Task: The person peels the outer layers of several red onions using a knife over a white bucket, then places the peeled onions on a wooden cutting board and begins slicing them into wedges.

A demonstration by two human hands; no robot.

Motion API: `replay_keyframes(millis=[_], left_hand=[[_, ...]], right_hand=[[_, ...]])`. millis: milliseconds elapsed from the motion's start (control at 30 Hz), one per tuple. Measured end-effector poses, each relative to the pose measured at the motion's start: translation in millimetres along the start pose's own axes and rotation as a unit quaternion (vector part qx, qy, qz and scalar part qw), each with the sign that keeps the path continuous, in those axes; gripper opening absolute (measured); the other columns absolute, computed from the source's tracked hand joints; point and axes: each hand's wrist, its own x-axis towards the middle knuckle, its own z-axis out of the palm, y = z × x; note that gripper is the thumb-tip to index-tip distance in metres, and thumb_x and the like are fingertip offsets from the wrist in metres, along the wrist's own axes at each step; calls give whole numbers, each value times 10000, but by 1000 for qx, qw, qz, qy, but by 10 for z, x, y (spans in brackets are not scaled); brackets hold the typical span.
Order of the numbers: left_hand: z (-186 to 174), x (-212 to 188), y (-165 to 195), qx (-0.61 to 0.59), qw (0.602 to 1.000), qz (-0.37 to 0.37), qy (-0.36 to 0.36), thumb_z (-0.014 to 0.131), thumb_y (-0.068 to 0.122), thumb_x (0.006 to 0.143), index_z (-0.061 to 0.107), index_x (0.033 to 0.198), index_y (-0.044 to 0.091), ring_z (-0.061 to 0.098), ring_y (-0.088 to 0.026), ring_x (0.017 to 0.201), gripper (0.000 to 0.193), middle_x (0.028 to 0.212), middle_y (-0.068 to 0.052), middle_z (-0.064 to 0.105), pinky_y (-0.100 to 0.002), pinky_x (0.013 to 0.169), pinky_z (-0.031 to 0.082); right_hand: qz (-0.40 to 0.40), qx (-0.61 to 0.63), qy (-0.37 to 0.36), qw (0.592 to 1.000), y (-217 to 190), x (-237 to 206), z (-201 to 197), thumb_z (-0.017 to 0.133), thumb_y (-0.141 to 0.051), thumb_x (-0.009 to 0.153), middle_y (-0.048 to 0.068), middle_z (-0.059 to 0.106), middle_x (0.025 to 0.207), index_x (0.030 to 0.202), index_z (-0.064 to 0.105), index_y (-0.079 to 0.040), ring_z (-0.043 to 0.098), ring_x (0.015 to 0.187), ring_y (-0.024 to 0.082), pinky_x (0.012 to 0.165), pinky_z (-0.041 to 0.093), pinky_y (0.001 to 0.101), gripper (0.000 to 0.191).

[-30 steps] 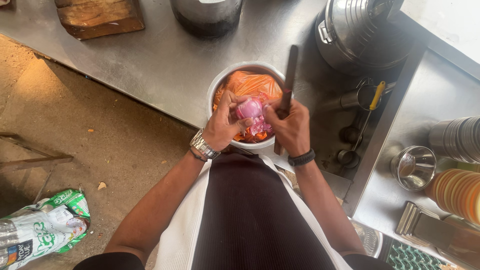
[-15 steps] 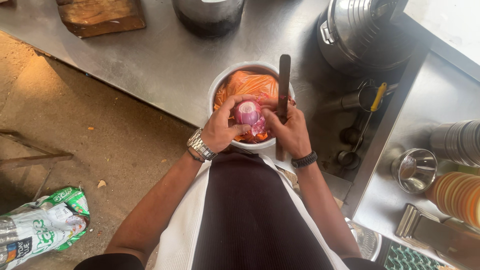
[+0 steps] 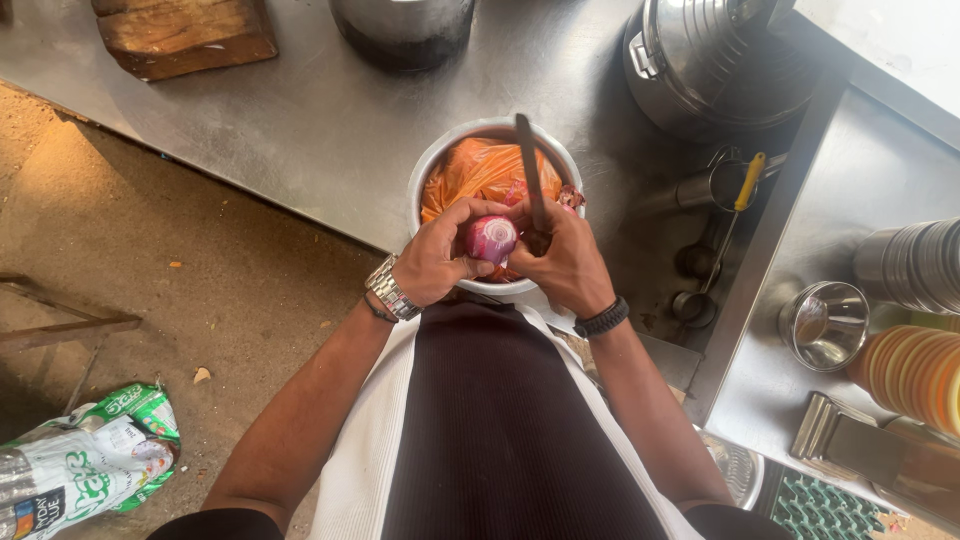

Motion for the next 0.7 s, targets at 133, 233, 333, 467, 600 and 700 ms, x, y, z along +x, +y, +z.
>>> replay_keyframes(millis=[133, 233, 333, 467, 600, 700], left_hand=[[-32, -28, -88, -59, 998, -4, -11, 762, -45, 851, 492, 1403, 41, 583, -184, 1308, 621, 1427, -93, 567, -341, 1153, 511], [-66, -61, -111, -124, 992, 1, -27, 771, 2, 883, 481, 1430, 32, 561, -188, 1335, 620, 1458, -102, 549, -343, 1167, 497], [-119, -107, -89, -208, 977, -11, -53, 779, 60, 900, 465, 1469, 19, 567, -198, 1340, 651, 1468, -119, 551, -350, 1140, 514], [-156, -157, -52, -302, 949, -44, -80, 756, 163, 942, 419, 1523, 37, 608, -204, 1208, 683, 1468, -125, 537, -330, 978, 560], [-102, -100, -113, -368, 927, -44, -47, 668, 341, 985, 420, 1536, 69, 647, -151, 1102, 662, 1378, -116, 584, -292, 909, 597], [-50, -41, -206, -118, 989, -60, 66, 683, 285, 980, 498, 1431, 5, 653, -108, 1043, 562, 1273, -90, 635, -253, 831, 584]], right_hand=[[-17, 34, -7, 999, 39, -6, 36, 664, 10, 833, 21, 730, 927, 1107, 677, 4, 675, 792, 48, 732, 577, 227, 274], [-37, 39, 1, 999, 105, -6, 49, 684, -8, 859, 0, 708, 883, 1088, 685, 9, 637, 768, 32, 700, 544, 214, 229], [-25, 16, 23, 999, 182, 4, 38, 706, -30, 898, 9, 646, 780, 1049, 716, 21, 522, 674, 42, 592, 448, 224, 159], [3, 105, 22, 994, 263, -4, -19, 692, -70, 937, -2, 655, 770, 1005, 705, 19, 560, 680, 28, 585, 451, 208, 113], [2, 142, 16, 990, 313, -35, -51, 683, -49, 905, -8, 684, 821, 994, 688, 14, 615, 706, 27, 606, 503, 202, 110], [-22, 136, -5, 990, 356, -22, -43, 683, -27, 908, 10, 708, 839, 989, 719, 24, 635, 744, 43, 668, 525, 205, 102]])
